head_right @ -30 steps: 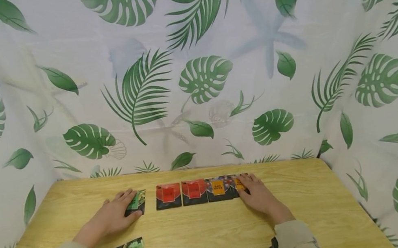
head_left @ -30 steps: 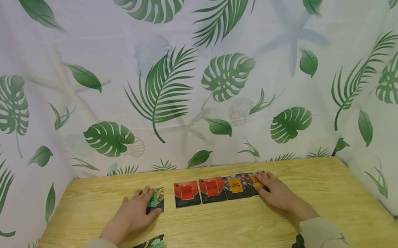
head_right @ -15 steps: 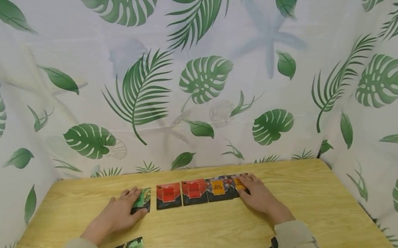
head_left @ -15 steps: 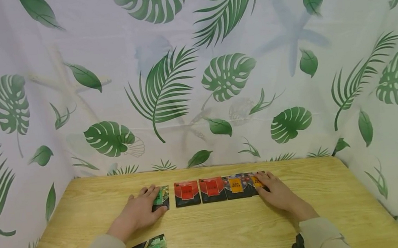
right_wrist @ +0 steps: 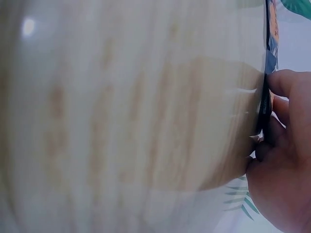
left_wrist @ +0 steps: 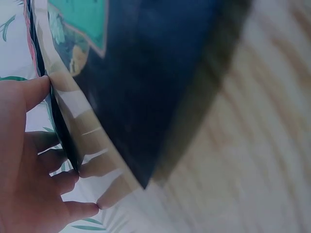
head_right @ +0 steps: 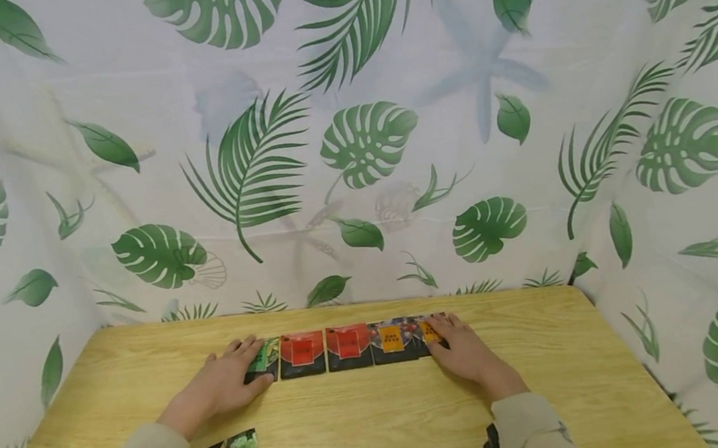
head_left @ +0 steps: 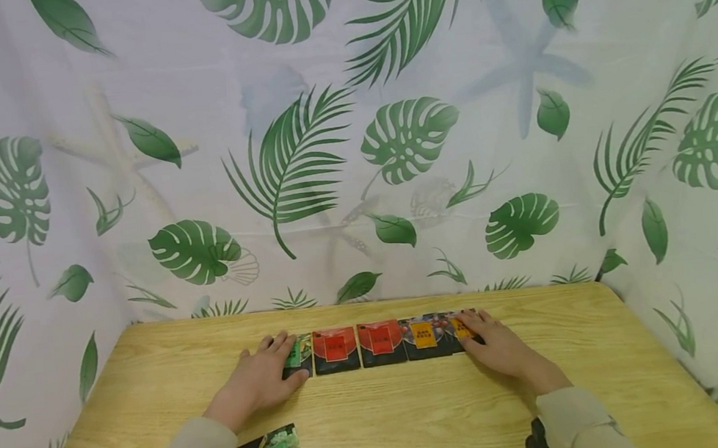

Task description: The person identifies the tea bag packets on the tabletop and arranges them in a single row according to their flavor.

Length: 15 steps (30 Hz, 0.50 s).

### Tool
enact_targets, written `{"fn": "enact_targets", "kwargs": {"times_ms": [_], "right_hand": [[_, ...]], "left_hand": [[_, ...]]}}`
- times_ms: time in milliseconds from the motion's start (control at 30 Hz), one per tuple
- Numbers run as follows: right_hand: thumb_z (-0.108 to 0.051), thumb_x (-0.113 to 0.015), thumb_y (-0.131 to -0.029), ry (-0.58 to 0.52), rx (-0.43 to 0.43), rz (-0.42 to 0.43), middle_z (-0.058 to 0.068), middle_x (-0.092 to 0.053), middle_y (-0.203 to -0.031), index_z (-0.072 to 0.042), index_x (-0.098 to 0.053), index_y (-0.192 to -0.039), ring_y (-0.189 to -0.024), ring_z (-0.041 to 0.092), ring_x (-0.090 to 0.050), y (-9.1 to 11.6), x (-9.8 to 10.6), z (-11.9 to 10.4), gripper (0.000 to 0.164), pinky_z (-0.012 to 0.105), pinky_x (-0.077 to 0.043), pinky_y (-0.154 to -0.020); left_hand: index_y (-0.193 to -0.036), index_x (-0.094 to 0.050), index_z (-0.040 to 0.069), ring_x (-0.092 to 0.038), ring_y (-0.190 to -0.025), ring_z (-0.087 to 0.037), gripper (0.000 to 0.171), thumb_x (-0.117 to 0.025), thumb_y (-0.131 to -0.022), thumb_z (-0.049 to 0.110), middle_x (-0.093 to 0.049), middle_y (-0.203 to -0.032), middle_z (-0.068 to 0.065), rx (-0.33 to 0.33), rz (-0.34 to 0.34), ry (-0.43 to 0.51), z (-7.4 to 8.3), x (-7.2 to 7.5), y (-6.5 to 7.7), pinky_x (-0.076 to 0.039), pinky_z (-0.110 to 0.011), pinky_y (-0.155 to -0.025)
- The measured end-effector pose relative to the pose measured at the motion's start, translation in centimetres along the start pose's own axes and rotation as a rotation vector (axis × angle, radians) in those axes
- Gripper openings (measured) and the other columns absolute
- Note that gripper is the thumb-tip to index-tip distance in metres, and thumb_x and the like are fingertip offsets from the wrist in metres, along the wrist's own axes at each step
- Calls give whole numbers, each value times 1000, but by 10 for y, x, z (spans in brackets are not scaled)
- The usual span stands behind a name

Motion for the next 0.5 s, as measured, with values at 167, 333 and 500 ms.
{"fn": "enact_targets", "kwargs": {"times_ms": [167, 333, 500], "right_hand": [[-26, -50, -111, 6, 4, 5, 31, -28, -169, 0, -35, -163, -157, 57, -16, -1, -1, 0, 61, 73, -17, -125], [-26, -51, -110, 1, 13, 10, 31, -29, -169, 0, -35, -163, -157, 57, -17, -1, -1, 0, 61, 74, -18, -124], [-27, -51, -110, 2, 14, 11, 30, -29, -169, 0, -35, -163, -157, 57, -16, -1, -2, 1, 61, 74, -18, -124]], "left_hand": [[-165, -35, 5, -31, -157, -49, 78, -59, -105, 51, -32, -171, -20, 6, -1, 1, 0, 0, -2, -26, -80, -117], [-165, -36, 6, -31, -157, -48, 79, -59, -105, 52, -33, -171, -19, 15, 0, -12, -1, -1, -3, -27, -80, -117], [-165, -36, 5, -32, -157, -47, 80, -59, -105, 53, -33, -171, -19, 22, 0, -14, -1, -1, -3, -27, -79, -117]]}}
Point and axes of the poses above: each hand's wrist, its own y-axis away from the middle knuckle, its own x-axis out of the back of the hand, z = x × y, the point moved 5 cm from there along -y, towards the middle knuckle
